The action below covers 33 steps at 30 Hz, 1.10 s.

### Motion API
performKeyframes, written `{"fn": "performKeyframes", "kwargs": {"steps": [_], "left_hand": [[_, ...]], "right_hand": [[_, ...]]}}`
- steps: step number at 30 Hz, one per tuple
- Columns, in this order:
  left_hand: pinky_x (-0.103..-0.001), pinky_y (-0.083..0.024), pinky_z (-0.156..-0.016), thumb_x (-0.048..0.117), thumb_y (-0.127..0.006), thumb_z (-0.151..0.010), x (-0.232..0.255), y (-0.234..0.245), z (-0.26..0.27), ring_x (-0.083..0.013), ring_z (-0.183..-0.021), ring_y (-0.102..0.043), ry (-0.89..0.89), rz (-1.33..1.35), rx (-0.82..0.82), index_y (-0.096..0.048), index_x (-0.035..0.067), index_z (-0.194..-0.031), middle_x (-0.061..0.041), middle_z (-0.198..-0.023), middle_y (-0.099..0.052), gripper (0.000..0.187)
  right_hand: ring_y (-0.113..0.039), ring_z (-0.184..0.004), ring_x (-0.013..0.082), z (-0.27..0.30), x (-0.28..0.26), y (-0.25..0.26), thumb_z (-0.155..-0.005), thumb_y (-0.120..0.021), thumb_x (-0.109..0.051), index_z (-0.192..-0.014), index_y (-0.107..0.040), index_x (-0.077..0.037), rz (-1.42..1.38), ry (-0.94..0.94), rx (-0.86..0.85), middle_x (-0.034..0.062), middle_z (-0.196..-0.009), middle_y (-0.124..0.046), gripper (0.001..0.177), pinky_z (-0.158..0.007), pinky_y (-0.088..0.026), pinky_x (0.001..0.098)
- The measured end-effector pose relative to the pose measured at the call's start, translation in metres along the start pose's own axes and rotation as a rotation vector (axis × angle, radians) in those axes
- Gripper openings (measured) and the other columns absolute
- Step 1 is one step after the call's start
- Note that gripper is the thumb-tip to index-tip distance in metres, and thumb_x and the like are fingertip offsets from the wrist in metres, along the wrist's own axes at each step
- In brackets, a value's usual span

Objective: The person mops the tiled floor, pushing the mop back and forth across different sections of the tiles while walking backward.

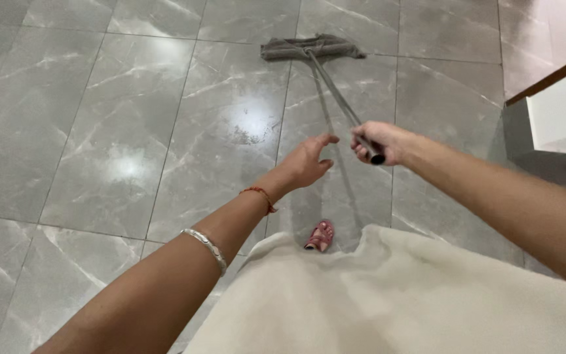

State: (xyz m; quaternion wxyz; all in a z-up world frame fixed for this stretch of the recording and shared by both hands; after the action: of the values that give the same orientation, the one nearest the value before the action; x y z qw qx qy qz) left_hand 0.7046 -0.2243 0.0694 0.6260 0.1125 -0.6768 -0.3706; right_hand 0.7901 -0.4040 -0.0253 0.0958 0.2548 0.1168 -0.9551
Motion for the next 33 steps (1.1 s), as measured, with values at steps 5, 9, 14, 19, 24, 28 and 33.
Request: {"fn": "performKeyframes", "kwargs": {"steps": [5, 9, 14, 19, 24, 28, 33], "left_hand": [[-0.043, -0.046, -0.109, 0.012, -0.069, -0.088, 0.001, -0.011, 0.013, -0.0368, -0.131, -0.055, 0.020, -0.029, -0.067, -0.051, 0.005, -0.138, -0.021, -0.141, -0.058, 0.054], [-0.044, -0.046, -0.109, 0.014, -0.070, -0.088, 0.007, -0.010, 0.032, -0.0376, -0.131, -0.056, -0.007, -0.129, -0.051, -0.049, 0.006, -0.140, -0.022, -0.140, -0.058, 0.056], [-0.044, -0.043, -0.110, 0.017, -0.070, -0.090, 0.007, -0.022, 0.077, -0.0368, -0.133, -0.053, 0.075, -0.152, -0.099, -0.044, 0.009, -0.144, -0.021, -0.142, -0.055, 0.060], [-0.045, -0.043, -0.111, 0.017, -0.072, -0.088, 0.020, -0.059, 0.149, -0.0403, -0.133, -0.051, 0.002, -0.145, -0.085, -0.041, 0.008, -0.146, -0.023, -0.143, -0.054, 0.067], [-0.046, -0.044, -0.108, 0.017, -0.077, -0.082, 0.048, -0.087, 0.233, -0.0442, -0.132, -0.049, -0.133, -0.046, 0.018, -0.032, 0.003, -0.150, -0.030, -0.142, -0.048, 0.083], [-0.048, -0.048, -0.103, 0.020, -0.085, -0.073, 0.097, -0.100, 0.290, -0.0443, -0.125, -0.052, -0.398, -0.030, 0.103, -0.048, 0.001, -0.133, -0.027, -0.135, -0.051, 0.074], [-0.049, -0.050, -0.099, 0.014, -0.073, -0.082, 0.148, -0.115, 0.344, -0.0410, -0.118, -0.057, -0.509, -0.003, 0.111, -0.062, 0.000, -0.116, -0.017, -0.121, -0.063, 0.039]], "right_hand": [[-0.049, -0.059, 0.0119, 0.062, 0.029, -0.021, -0.101, -0.045, -0.013, -0.117, -0.045, -0.016, 0.210, 0.193, 0.058, 0.0040, -0.082, -0.053, 0.016, -0.052, -0.047, 0.0272], [-0.046, -0.060, 0.0119, 0.127, 0.034, -0.054, -0.098, -0.040, -0.017, -0.114, -0.056, -0.013, 0.542, 0.283, 0.055, 0.0020, -0.085, -0.045, 0.024, -0.053, -0.047, 0.0303], [-0.038, -0.056, 0.0139, 0.185, 0.074, -0.092, -0.096, -0.046, -0.031, -0.105, -0.048, -0.010, 0.565, 0.414, -0.091, 0.0008, -0.078, -0.039, 0.023, -0.051, -0.044, 0.0335], [-0.049, -0.055, 0.0129, 0.266, 0.140, -0.125, -0.093, -0.053, -0.049, -0.104, -0.050, -0.014, 0.649, 0.620, -0.158, -0.0014, -0.074, -0.043, 0.037, -0.053, -0.048, 0.0332], [-0.054, -0.054, 0.0172, 0.348, 0.228, -0.157, -0.087, -0.060, -0.059, -0.097, -0.063, -0.014, 1.094, 0.920, 0.060, 0.0033, -0.062, -0.057, 0.046, -0.051, -0.042, 0.0381], [-0.061, -0.057, 0.0180, 0.414, 0.278, -0.186, -0.093, -0.064, -0.049, -0.085, -0.070, -0.010, 1.309, 1.408, 0.181, 0.0022, -0.071, -0.064, 0.040, -0.050, -0.048, 0.0352], [-0.058, -0.058, 0.0235, 0.473, 0.302, -0.205, -0.085, -0.070, -0.025, -0.072, -0.073, -0.008, 1.301, 1.700, 0.214, 0.0077, -0.066, -0.060, 0.022, -0.052, -0.047, 0.0389]]}}
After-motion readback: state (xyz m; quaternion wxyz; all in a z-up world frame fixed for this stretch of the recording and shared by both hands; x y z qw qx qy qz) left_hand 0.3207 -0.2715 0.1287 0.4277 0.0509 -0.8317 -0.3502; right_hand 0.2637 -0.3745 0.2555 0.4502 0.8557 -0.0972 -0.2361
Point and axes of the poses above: each hand's wrist, its own z-axis away from the middle knuckle, its own y-axis out of the back of the hand, x = y × z, the point moved 6 cm from there along -z, towards the middle knuckle
